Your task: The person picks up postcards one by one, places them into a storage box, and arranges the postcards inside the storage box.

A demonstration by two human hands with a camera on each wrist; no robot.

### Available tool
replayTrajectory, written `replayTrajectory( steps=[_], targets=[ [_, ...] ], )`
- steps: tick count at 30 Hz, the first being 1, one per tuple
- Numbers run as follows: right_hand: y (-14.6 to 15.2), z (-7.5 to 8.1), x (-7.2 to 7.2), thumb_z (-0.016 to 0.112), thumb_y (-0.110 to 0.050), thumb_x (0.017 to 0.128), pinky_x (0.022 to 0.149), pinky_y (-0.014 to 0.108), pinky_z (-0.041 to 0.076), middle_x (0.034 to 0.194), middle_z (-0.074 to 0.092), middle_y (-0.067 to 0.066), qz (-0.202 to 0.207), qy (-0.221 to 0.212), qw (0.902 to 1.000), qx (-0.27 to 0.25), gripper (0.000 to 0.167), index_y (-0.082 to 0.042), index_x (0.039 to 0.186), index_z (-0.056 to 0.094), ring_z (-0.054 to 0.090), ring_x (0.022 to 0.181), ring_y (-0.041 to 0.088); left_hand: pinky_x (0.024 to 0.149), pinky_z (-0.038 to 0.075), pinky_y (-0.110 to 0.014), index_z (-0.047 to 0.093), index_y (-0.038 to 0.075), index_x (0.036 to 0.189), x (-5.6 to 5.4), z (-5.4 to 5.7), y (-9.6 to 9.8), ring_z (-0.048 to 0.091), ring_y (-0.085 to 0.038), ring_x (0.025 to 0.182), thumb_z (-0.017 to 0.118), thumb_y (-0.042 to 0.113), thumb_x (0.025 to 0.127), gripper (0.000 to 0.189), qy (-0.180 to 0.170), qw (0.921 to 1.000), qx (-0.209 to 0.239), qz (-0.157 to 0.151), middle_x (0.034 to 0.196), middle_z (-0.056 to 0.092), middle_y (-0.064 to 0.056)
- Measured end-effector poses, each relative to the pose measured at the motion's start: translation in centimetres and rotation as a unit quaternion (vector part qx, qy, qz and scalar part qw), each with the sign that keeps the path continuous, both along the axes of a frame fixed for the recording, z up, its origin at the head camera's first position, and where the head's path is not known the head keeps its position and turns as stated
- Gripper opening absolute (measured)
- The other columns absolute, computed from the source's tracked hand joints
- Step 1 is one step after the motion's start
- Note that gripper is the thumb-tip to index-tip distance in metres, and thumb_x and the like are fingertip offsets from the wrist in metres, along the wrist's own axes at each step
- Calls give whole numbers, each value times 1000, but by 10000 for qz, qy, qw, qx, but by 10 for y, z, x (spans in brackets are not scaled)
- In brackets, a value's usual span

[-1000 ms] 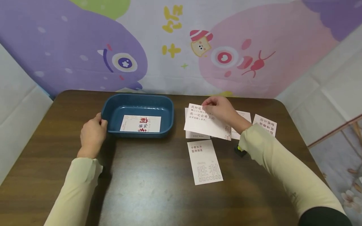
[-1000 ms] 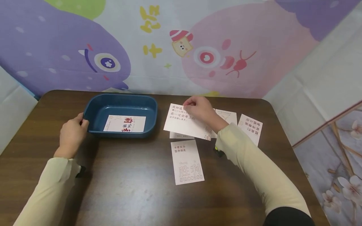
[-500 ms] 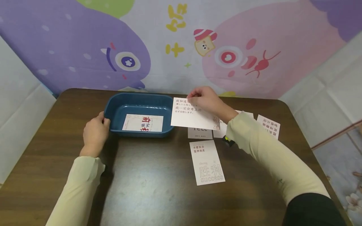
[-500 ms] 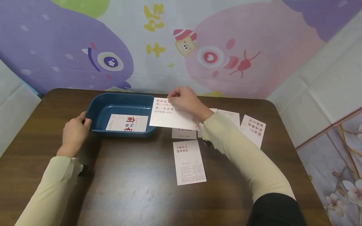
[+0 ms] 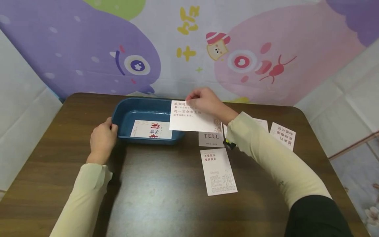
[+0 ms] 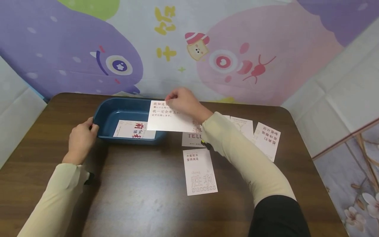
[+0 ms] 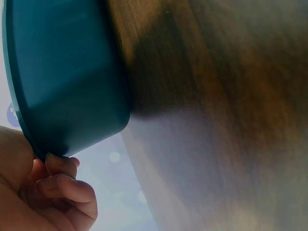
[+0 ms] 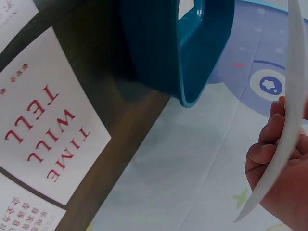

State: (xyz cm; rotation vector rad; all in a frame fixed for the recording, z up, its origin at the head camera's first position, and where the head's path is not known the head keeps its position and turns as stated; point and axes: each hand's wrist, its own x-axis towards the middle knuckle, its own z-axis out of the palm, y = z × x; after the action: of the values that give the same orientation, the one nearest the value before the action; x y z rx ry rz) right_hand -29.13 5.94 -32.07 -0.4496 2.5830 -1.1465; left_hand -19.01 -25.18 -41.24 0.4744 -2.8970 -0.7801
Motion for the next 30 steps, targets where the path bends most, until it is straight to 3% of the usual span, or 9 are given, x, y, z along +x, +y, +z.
replayTrajectory(
  steps=[10, 20, 30],
  targets=[
    [-20, 2, -5, 59, -17, 87, 83, 29, 40, 94, 63, 6, 144, 70, 9999, -52, 16, -8, 98, 67, 53, 89, 18, 76, 42, -57, 50, 1, 131, -1, 0, 1, 56, -49, 93, 36, 18, 92, 44, -39, 10000, 17, 84, 116, 58, -31],
    [-37, 0, -9, 59, -15, 87, 81, 27, 41, 93, 63, 7, 276, 106, 9995, -120, 16, -5, 96, 67, 54, 87, 18, 72, 42, -56, 50, 1, 129, -1, -1, 0, 56, -46, 86, 36, 18, 93, 43, -17, 10000, 6, 58, 110, 60, -30],
    [-53, -1, -12, 59, -18, 87, 82, 29, 41, 92, 64, 4, 340, 179, 9993, -30, 13, -10, 94, 67, 54, 89, 17, 72, 42, -56, 53, 3, 125, -1, -2, -1, 56, -47, 87, 36, 18, 92, 39, 118, 9999, 22, 39, 105, 61, -30]
  ],
)
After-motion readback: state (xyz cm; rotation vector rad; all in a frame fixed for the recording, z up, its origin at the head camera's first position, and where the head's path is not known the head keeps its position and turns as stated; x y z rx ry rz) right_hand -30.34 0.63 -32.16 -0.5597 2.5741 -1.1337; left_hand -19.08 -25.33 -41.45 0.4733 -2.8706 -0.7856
